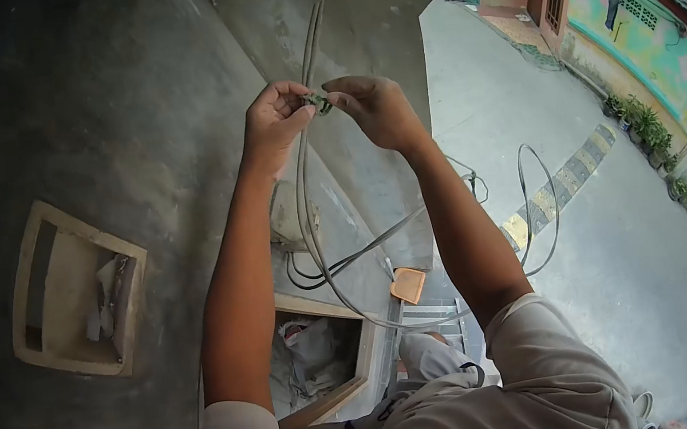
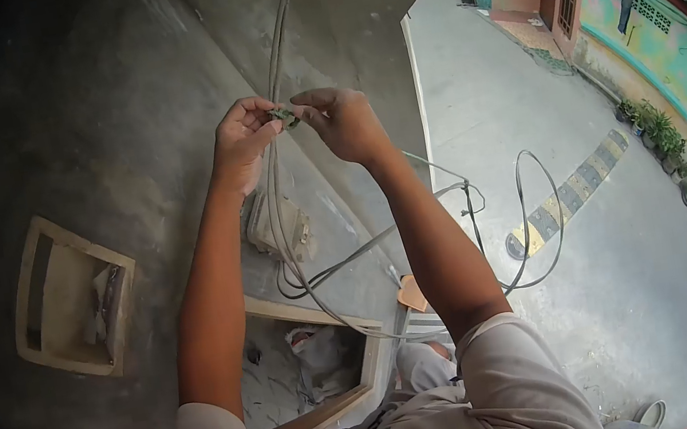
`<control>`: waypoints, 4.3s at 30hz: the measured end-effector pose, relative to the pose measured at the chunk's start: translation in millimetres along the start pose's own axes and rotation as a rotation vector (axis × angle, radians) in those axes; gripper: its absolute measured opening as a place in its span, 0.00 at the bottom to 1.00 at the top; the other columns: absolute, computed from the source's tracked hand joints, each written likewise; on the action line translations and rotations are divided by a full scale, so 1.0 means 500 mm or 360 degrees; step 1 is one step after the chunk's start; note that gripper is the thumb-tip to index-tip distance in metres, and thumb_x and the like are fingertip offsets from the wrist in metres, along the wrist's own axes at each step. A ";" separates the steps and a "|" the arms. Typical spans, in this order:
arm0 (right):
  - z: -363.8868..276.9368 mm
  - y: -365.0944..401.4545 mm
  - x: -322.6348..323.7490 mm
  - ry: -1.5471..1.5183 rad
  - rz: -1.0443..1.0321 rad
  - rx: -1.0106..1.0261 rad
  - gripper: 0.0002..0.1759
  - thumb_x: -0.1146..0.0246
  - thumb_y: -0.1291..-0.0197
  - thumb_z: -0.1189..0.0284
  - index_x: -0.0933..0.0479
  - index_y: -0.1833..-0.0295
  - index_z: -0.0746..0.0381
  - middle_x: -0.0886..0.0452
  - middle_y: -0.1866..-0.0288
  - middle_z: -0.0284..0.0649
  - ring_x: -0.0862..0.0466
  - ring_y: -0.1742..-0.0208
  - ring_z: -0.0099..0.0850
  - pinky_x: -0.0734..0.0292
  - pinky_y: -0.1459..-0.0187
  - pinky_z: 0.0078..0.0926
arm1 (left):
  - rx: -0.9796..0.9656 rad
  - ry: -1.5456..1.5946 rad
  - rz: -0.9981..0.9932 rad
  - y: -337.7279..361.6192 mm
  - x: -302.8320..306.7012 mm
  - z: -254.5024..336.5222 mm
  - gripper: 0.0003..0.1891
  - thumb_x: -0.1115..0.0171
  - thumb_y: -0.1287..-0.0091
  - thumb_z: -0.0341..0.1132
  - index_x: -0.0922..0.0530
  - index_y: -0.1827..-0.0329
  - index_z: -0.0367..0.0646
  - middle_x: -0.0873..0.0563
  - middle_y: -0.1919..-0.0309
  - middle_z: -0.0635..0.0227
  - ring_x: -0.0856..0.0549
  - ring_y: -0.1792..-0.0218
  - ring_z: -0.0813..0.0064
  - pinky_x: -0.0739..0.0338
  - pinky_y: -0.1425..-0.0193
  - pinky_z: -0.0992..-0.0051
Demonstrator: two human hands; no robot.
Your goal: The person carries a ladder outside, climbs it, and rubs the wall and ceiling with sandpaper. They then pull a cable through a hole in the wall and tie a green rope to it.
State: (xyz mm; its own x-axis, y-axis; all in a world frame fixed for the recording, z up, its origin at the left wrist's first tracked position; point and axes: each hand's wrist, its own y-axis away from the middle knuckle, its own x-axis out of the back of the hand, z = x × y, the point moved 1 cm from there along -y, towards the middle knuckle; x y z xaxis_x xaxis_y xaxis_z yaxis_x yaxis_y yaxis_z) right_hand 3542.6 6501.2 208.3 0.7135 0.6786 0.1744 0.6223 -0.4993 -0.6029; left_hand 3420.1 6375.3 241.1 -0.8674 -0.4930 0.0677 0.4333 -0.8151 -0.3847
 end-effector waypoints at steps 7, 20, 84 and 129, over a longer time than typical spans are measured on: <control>0.002 -0.022 -0.008 -0.0385 -0.0230 -0.0401 0.11 0.40 0.35 0.71 0.19 0.58 0.68 0.20 0.73 0.35 0.22 0.72 0.19 0.23 0.69 0.19 | -0.0195 -0.1062 -0.0002 -0.005 -0.005 0.036 0.08 0.41 0.41 0.19 0.24 0.59 0.34 0.19 0.59 0.64 0.17 0.61 0.76 0.22 0.54 0.78; -0.047 -0.111 0.025 0.0461 -0.0826 0.0185 0.09 0.44 0.39 0.73 0.22 0.61 0.67 0.18 0.71 0.45 0.16 0.72 0.34 0.22 0.68 0.30 | -0.0392 -0.1513 -0.0398 -0.022 0.004 0.102 0.05 0.39 0.42 0.19 0.23 0.64 0.33 0.22 0.62 0.63 0.18 0.66 0.73 0.22 0.58 0.75; -0.007 -0.011 -0.038 -0.0958 0.0315 -0.0427 0.18 0.46 0.30 0.58 0.29 0.54 0.65 0.23 0.54 0.42 0.16 0.69 0.30 0.23 0.73 0.22 | -0.0587 -0.1120 0.0104 -0.004 -0.016 0.034 0.08 0.41 0.49 0.19 0.30 0.70 0.39 0.29 0.72 0.68 0.27 0.73 0.76 0.29 0.68 0.75; -0.236 0.013 0.387 -0.0525 0.0541 -0.0301 0.08 0.50 0.27 0.69 0.29 0.56 0.61 0.48 0.79 0.25 0.48 0.80 0.14 0.54 0.81 0.14 | 0.0566 0.0131 0.0573 0.443 0.121 -0.171 0.11 0.35 0.35 0.37 0.24 0.60 0.38 0.26 0.79 0.74 0.27 0.78 0.82 0.33 0.72 0.82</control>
State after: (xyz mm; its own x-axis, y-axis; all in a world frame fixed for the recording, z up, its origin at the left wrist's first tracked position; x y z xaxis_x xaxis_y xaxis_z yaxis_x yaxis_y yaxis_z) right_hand 3722.9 6565.8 329.8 0.7650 0.5797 -0.2806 0.4419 -0.7894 -0.4262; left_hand 3442.5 6191.0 81.6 -0.6582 -0.7475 -0.0897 0.7520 -0.6584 -0.0320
